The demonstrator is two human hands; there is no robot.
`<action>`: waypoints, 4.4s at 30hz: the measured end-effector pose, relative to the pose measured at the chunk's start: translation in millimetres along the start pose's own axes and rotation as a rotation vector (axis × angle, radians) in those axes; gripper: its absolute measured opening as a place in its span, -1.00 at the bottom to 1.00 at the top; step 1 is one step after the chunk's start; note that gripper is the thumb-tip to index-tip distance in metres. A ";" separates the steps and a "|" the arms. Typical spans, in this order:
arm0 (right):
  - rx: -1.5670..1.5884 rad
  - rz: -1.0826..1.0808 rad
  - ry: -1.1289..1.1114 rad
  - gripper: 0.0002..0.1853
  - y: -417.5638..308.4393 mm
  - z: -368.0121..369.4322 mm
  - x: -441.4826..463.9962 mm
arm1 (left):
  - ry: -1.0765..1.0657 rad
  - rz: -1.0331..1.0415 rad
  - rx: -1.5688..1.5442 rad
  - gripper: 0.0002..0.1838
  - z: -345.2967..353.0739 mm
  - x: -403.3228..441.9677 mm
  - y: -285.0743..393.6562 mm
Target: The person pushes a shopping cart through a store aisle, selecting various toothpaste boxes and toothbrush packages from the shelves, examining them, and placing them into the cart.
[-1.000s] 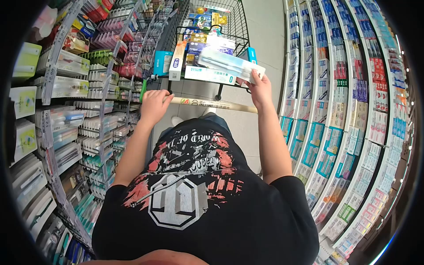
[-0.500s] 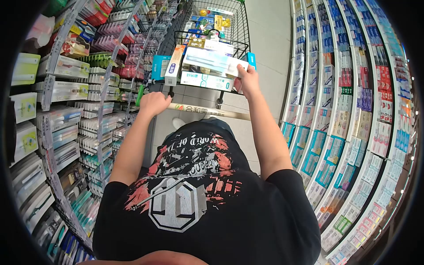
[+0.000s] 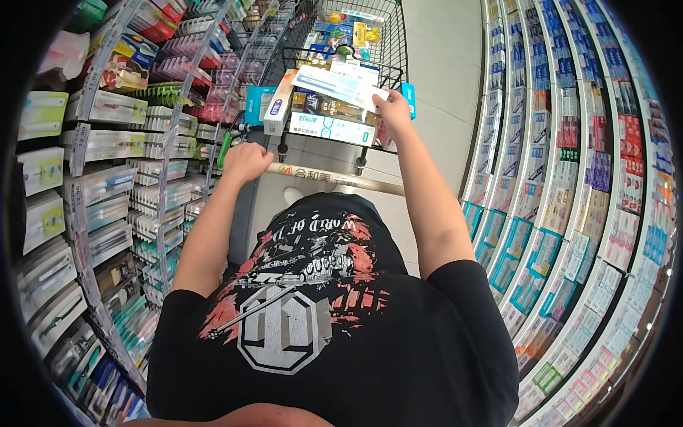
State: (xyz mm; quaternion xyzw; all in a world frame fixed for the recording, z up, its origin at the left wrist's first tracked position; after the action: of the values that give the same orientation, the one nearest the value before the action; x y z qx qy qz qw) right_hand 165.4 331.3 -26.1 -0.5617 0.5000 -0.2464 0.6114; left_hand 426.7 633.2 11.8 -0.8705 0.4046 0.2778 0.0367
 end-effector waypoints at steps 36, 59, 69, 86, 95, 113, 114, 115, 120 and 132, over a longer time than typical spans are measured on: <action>-0.142 -0.152 0.091 -0.53 -6.1 -86.8 -47.6 | 0.033 0.004 0.122 -0.53 -20.9 41.7 30.7; -0.482 -0.370 0.174 -0.70 -27.3 -95.2 -47.0 | 0.106 -0.004 0.133 -0.53 -31.2 70.0 51.4; -1.029 -0.570 -0.052 -0.63 -24.9 -67.3 -47.9 | 0.148 -0.032 0.089 -0.56 -49.4 85.6 67.4; -1.042 -0.644 0.011 -0.66 -48.2 -80.3 11.0 | 0.214 -0.044 0.034 -0.55 -78.5 138.3 94.2; -1.036 -0.710 0.064 -0.67 -63.1 -89.2 59.5 | 0.210 -0.008 0.042 -0.55 -98.2 184.2 116.9; -1.018 -0.580 -0.060 -0.65 -103.0 -112.3 186.2 | 0.234 0.057 -0.033 -0.52 -144.2 298.8 174.9; -1.041 -0.562 -0.056 -0.64 -102.5 -113.3 194.0 | 0.242 0.070 -0.046 -0.52 -146.4 305.5 178.4; -1.063 -0.546 -0.050 -0.64 -102.4 -114.2 202.2 | 0.269 0.073 -0.043 -0.54 -149.6 311.5 181.6; -1.184 -0.448 -0.120 -0.58 -103.0 -117.8 235.9 | 0.281 0.107 -0.068 -0.54 -164.1 340.2 195.4; -1.207 -0.430 -0.104 -0.61 -118.4 -126.0 293.6 | 0.376 0.219 -0.099 -0.53 -199.7 401.3 227.6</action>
State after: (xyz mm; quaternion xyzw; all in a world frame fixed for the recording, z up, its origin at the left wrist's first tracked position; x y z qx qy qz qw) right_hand 195.4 -6.8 2.7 -0.9060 0.3964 -0.0113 0.1481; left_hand 560.3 148.6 10.8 -0.8585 0.4825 0.1325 -0.1124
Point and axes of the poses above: each hand's wrist, its own x-axis towards the middle knuckle, its own z-axis out of the palm, y = z × x, the point moved 8 cm from there along x, towards the middle knuckle, and after that the axes turned 9 degrees about -z, right-handed, at the moved point
